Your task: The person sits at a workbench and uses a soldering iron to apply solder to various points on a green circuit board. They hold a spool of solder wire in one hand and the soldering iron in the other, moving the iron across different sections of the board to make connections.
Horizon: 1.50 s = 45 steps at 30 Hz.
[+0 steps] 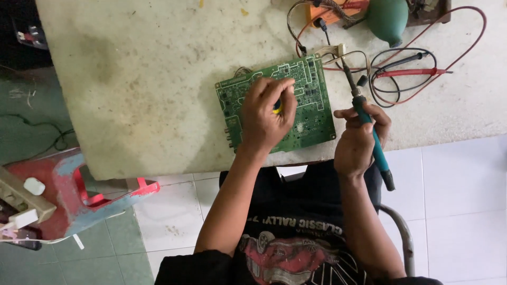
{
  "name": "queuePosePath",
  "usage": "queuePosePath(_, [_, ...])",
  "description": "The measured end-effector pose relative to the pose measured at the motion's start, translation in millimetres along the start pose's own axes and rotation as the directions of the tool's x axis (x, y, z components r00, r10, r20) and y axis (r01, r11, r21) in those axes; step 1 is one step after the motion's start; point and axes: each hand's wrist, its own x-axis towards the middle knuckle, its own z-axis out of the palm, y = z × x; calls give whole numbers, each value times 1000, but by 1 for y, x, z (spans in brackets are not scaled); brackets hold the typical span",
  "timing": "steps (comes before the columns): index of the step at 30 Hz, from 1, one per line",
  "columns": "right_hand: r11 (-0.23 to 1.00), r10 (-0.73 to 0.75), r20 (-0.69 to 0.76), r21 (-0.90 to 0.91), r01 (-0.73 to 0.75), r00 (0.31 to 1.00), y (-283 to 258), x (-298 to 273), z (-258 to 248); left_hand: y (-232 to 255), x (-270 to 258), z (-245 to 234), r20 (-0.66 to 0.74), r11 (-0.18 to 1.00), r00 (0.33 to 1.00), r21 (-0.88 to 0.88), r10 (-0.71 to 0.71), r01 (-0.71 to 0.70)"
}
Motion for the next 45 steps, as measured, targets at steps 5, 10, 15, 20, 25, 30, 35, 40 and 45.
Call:
queuePosePath(5, [990,-87,-187,-128,63,979,24,-8,-7,-13,-1,12,-63,993,996,111,58,-50])
queuePosePath(10, [968,-189,-179,-196,154,965,32,-12,-9,-4,6,16,-42,981,997,187,65,-56])
queuePosePath(15, [935,-261,-203,-298,195,944,26,-13,-3,5,10,25,-31,979,993,174,112,-105])
queuePosePath(20, [932,-299,-181,-268,245,937,29,-12,-3,-12,-10,35,-25,959,984,230,178,-168])
queuePosePath(25, [920,-292,-124,-308,243,948,18,-10,2,-9,-9,34,-12,945,977,256,212,-202])
queuePosePath(30, [916,-269,-85,-332,227,959,21,-13,-3,0,-4,32,-4,940,977,274,214,-204])
queuePosePath(35, [916,-259,-83,-336,218,962,21,-14,-3,-5,-6,36,-17,931,972,292,234,-219])
queuePosePath(40, [909,-277,-68,-342,238,959,19,-12,0,-7,-7,38,-36,921,967,317,251,-227])
queuePosePath(45, [901,-297,-39,-341,267,954,20,-12,-3,-7,-8,40,-39,917,965,324,261,-235])
